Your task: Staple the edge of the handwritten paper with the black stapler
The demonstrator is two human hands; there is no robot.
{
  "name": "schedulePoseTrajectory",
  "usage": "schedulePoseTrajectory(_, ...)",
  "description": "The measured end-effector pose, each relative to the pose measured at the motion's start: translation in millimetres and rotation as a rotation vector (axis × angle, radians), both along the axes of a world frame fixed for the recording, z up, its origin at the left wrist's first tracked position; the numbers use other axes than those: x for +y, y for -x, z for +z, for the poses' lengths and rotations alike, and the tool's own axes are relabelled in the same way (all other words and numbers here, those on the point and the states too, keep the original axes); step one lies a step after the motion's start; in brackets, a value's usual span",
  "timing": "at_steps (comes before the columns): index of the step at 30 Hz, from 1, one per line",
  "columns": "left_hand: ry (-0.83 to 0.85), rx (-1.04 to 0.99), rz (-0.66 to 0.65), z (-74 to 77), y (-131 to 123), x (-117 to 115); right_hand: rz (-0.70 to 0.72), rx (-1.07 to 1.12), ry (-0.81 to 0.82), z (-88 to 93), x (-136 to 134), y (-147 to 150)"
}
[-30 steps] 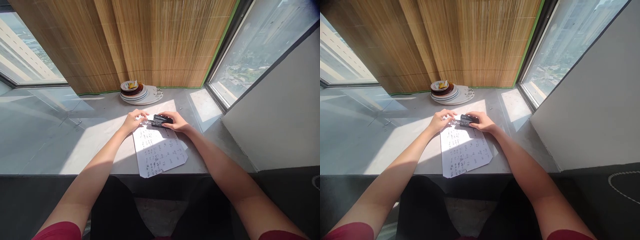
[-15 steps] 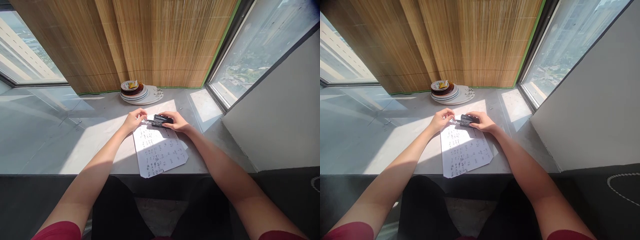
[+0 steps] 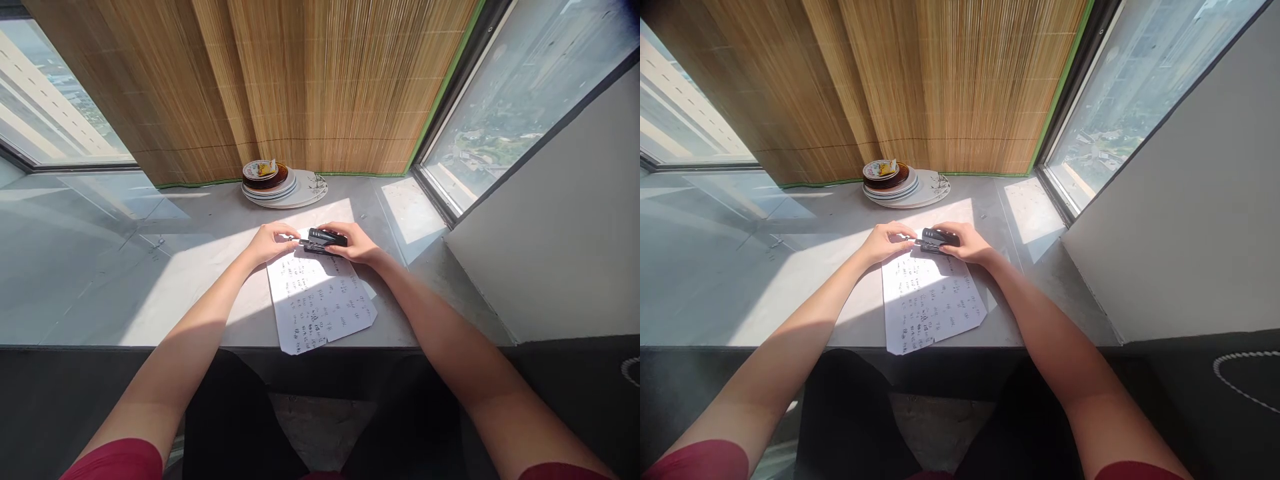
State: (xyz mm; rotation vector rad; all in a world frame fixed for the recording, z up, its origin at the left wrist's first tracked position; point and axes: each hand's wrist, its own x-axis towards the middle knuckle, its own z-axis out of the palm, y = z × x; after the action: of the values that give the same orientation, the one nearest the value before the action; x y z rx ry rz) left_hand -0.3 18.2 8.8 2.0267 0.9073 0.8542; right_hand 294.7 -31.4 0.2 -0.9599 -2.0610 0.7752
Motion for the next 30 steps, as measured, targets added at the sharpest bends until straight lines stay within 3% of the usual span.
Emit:
schedulePoseTrajectory(6, 0.082, -0.014, 0.013, 0.0, -0.7, -0.5, -0.003, 0.006, 0.004, -0.2, -0.2, 0.3)
schedulePoseTrajectory(13, 0.002, 0.023, -0.017, 2.5, -1.5, 0.8, -0.002, 0.003, 0.004, -0.1, -0.1, 0.2)
schedulePoseTrajectory(30, 0.007, 0.088, 0.028, 1.6, 10.3, 5.3, -0.017, 0.014, -0.001, -1.1, 3.5, -9.4)
